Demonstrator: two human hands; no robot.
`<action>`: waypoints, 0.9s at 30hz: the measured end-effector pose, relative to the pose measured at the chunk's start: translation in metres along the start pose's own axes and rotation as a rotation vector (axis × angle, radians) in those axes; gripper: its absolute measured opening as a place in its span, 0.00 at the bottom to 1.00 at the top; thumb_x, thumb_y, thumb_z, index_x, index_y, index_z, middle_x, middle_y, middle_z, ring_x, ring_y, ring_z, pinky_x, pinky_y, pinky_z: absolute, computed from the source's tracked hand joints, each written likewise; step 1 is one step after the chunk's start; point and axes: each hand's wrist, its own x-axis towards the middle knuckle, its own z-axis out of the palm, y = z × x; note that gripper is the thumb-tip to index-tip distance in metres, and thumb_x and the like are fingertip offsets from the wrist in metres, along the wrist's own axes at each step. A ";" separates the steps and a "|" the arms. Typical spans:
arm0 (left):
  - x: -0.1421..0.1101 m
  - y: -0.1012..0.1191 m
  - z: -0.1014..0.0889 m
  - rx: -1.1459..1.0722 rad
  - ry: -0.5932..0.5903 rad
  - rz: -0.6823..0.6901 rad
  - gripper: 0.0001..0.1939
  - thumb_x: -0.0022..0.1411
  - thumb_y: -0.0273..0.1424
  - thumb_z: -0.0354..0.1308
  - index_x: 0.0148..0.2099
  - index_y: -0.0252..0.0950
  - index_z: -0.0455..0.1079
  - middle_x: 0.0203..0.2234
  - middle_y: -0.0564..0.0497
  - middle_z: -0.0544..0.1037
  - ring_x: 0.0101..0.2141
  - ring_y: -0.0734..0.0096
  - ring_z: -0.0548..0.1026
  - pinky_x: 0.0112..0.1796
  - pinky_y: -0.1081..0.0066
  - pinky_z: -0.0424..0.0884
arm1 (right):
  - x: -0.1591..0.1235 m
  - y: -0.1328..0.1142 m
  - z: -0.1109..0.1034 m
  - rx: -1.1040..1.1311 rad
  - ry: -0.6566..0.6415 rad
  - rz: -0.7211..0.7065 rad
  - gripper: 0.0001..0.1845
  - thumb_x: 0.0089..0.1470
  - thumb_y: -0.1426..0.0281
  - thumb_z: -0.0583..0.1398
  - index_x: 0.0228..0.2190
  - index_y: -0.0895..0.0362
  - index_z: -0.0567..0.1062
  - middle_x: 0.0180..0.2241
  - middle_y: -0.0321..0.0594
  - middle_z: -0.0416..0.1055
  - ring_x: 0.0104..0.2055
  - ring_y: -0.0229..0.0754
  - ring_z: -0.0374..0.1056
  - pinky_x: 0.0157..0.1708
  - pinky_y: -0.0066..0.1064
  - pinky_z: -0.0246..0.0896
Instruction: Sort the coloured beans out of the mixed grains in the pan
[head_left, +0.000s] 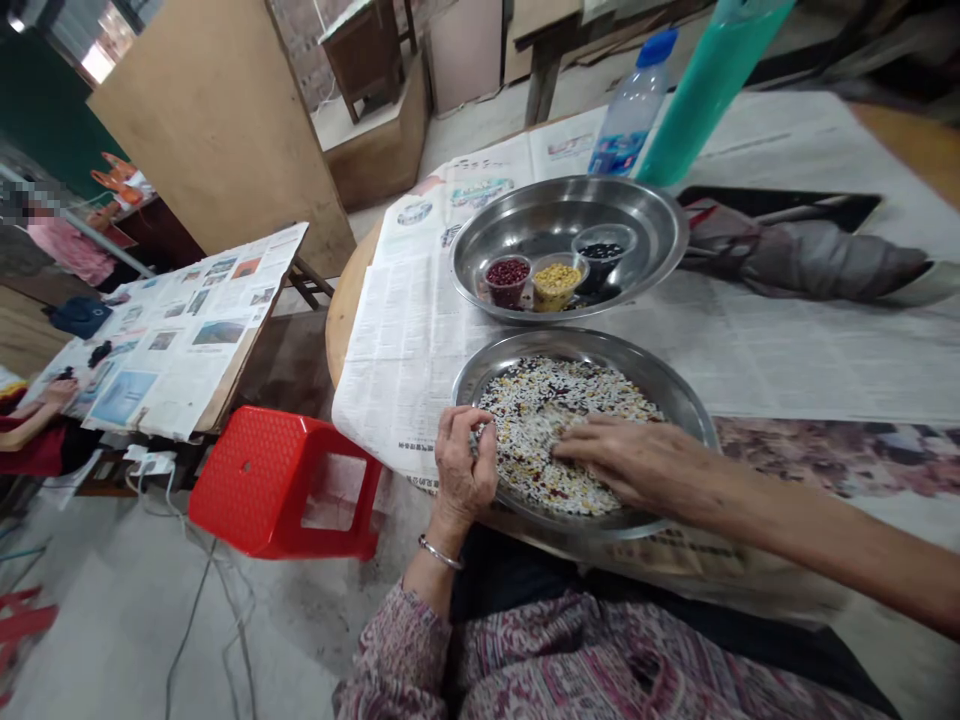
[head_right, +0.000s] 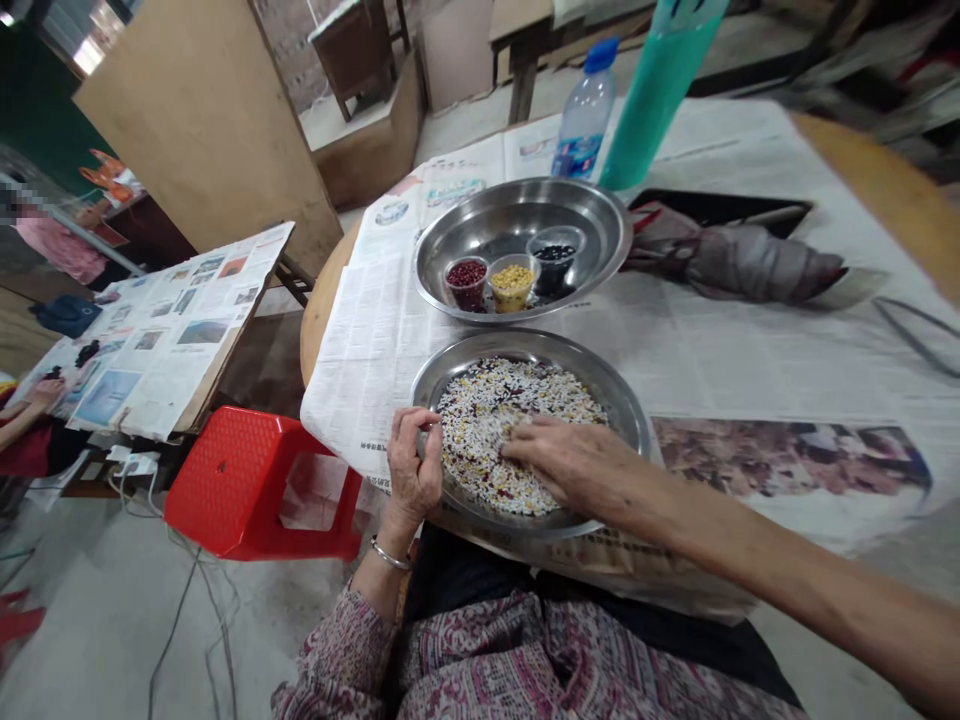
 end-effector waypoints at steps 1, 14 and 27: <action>0.000 0.000 0.000 -0.001 0.000 -0.001 0.06 0.72 0.29 0.51 0.44 0.36 0.70 0.37 0.47 0.74 0.44 0.65 0.74 0.45 0.64 0.72 | 0.010 0.003 -0.002 -0.013 0.011 0.008 0.17 0.60 0.74 0.53 0.41 0.49 0.80 0.40 0.41 0.79 0.43 0.45 0.74 0.41 0.36 0.69; 0.000 0.001 -0.001 -0.007 0.000 -0.017 0.07 0.73 0.29 0.51 0.44 0.36 0.70 0.38 0.47 0.75 0.43 0.66 0.74 0.46 0.65 0.72 | 0.064 -0.038 0.009 0.063 -0.056 -0.134 0.08 0.59 0.72 0.58 0.39 0.56 0.77 0.45 0.48 0.75 0.47 0.49 0.68 0.46 0.40 0.68; -0.003 0.001 0.002 -0.021 0.019 -0.015 0.06 0.72 0.27 0.52 0.44 0.36 0.70 0.38 0.47 0.74 0.43 0.66 0.73 0.47 0.66 0.72 | 0.012 0.030 -0.006 -0.397 0.197 0.194 0.26 0.66 0.59 0.48 0.47 0.62 0.77 0.48 0.57 0.74 0.49 0.58 0.68 0.44 0.48 0.72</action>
